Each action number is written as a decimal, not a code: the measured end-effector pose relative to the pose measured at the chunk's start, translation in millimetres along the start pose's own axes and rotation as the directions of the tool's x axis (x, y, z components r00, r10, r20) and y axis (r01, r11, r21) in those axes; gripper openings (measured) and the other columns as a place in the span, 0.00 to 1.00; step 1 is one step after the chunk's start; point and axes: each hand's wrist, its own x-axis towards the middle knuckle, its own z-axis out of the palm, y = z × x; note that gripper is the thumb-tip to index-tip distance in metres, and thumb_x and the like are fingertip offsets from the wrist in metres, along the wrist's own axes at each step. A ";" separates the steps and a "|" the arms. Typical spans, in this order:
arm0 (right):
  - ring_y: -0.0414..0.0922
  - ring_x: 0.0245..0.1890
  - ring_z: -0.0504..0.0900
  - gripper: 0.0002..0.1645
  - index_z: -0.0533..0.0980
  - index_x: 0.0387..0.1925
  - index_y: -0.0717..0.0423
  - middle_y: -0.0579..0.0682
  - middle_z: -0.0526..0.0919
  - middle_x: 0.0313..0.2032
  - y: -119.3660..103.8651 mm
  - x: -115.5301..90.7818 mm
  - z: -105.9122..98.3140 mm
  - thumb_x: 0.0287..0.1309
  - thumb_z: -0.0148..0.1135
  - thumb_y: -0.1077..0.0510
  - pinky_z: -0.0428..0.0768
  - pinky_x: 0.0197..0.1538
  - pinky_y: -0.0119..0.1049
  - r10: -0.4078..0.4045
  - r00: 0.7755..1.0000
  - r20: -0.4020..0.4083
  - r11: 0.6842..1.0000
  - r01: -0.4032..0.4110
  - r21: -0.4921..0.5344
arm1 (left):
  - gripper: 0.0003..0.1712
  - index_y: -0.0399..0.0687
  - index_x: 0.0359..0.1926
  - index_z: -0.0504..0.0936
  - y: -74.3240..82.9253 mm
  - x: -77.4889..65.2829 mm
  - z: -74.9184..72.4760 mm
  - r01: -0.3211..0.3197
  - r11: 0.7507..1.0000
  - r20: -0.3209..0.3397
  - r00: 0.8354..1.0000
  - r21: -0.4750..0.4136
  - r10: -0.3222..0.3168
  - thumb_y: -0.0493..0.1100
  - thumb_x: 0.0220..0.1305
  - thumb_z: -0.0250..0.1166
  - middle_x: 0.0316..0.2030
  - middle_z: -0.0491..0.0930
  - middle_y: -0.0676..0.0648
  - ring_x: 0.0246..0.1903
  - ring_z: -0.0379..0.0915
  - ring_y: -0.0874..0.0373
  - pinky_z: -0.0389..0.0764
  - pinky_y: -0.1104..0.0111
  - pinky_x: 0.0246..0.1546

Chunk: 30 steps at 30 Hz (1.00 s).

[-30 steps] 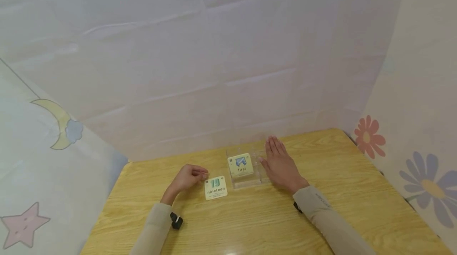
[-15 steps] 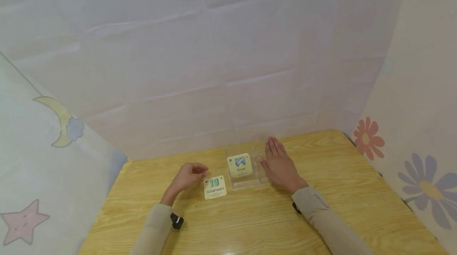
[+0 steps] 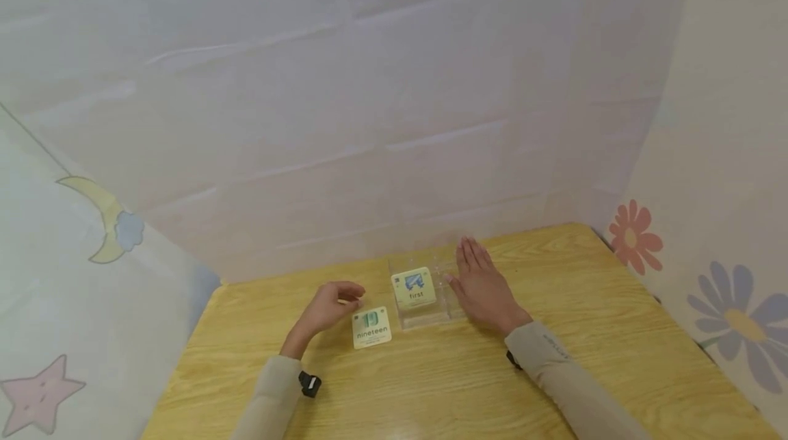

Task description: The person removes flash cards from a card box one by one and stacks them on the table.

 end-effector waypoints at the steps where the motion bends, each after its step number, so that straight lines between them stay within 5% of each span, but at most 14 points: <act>1: 0.67 0.84 0.46 0.45 0.50 0.79 0.76 0.73 0.48 0.81 -0.2 0.0 0.0 0.82 0.49 0.45 0.52 0.84 0.64 -0.001 1.000 -0.002 1.000 0.001 -0.003 | 0.20 0.36 0.63 0.82 1.2 0.2 0.2 -0.005 1.000 0.008 1.000 0.009 0.005 0.41 0.76 0.65 0.59 0.85 0.35 0.56 0.83 0.41 0.87 0.47 0.57; 10: 0.68 0.84 0.45 0.44 0.50 0.79 0.76 0.72 0.47 0.82 -1.3 1.0 -0.9 0.83 0.48 0.46 0.51 0.84 0.64 0.001 1.000 0.006 1.000 -0.001 -0.012 | 0.30 0.38 0.71 0.75 16.3 4.7 2.2 -0.004 0.998 0.032 1.000 0.066 0.002 0.48 0.76 0.65 0.62 0.81 0.33 0.61 0.80 0.38 0.86 0.48 0.59; 30: 0.68 0.84 0.44 0.41 0.48 0.79 0.76 0.73 0.46 0.82 0.0 -0.1 5.7 0.85 0.42 0.47 0.51 0.84 0.65 0.009 1.000 -0.004 1.000 -0.009 0.015 | 0.28 0.40 0.69 0.77 45.6 11.6 2.3 -0.064 0.962 0.053 0.997 0.266 0.052 0.50 0.77 0.65 0.66 0.80 0.39 0.64 0.79 0.41 0.84 0.49 0.62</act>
